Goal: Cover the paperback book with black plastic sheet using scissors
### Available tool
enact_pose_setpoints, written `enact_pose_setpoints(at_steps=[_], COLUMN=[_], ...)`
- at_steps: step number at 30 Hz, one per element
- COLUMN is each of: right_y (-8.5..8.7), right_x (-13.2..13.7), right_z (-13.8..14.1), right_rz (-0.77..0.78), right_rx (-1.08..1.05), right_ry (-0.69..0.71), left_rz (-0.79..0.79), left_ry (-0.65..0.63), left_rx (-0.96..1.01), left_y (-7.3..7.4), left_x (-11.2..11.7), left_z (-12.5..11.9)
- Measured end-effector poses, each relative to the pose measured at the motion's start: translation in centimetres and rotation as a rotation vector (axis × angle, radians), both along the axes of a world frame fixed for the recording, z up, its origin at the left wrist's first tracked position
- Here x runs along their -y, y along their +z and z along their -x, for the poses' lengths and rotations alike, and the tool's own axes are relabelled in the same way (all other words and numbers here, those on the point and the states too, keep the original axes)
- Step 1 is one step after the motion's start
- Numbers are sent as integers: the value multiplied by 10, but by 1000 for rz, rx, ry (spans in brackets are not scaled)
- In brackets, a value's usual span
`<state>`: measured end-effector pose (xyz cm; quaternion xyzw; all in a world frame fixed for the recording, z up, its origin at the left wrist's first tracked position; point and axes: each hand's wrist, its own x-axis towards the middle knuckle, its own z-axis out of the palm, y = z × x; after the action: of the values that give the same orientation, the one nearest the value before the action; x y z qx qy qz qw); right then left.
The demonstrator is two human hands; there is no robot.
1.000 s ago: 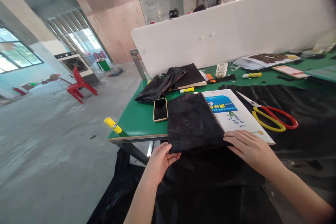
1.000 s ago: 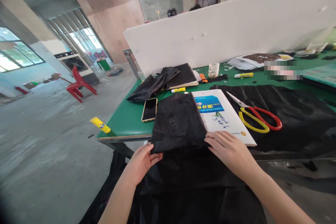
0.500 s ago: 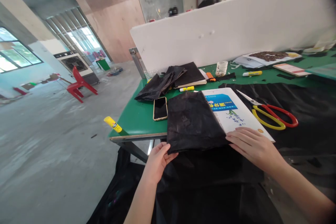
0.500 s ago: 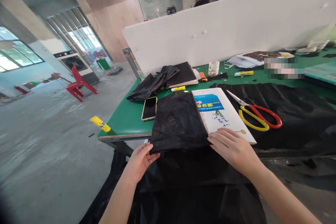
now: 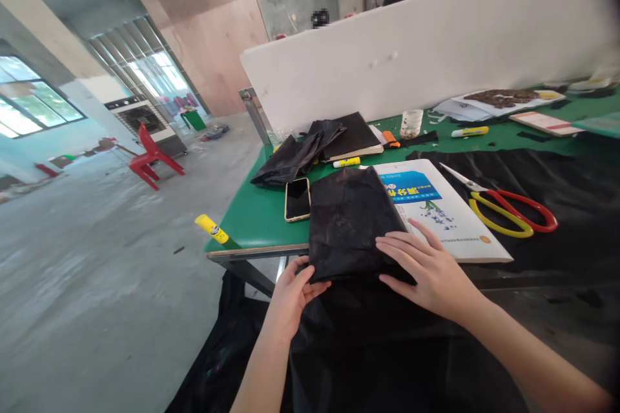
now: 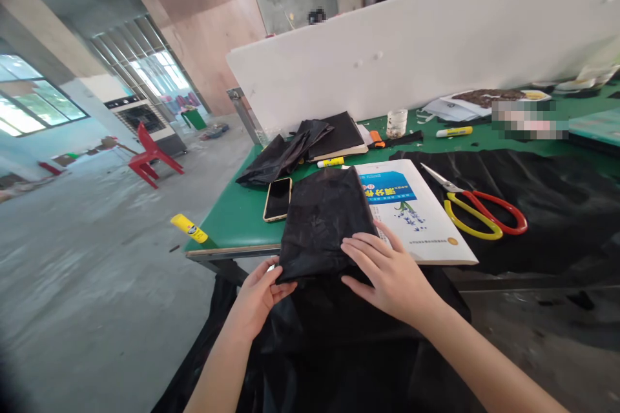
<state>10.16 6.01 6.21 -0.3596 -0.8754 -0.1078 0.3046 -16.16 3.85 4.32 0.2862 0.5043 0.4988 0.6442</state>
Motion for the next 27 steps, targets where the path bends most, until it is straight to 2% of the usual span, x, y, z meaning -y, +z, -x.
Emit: enact_pose_setpoints(at_steps=[2,6,11,19,27], right_y=[4,6,7,13,-4], right_x=[0,-2,-5,-7,-10], right_z=[8,25,36,26,10], right_rz=[20,41,-14,-170,-187], right_rx=[-20,35,109,149,201], right_ry=[-14,46,75,245,356], left_rz=[5,17,18,31,71], left_ry=[-7,21,41,23,-3], left_rx=[-10,7,13,35,54], left_y=[2,5,5,3,-9], left_x=[0,-2,-3,-4,-3], left_z=[0,-2,-2,3,8])
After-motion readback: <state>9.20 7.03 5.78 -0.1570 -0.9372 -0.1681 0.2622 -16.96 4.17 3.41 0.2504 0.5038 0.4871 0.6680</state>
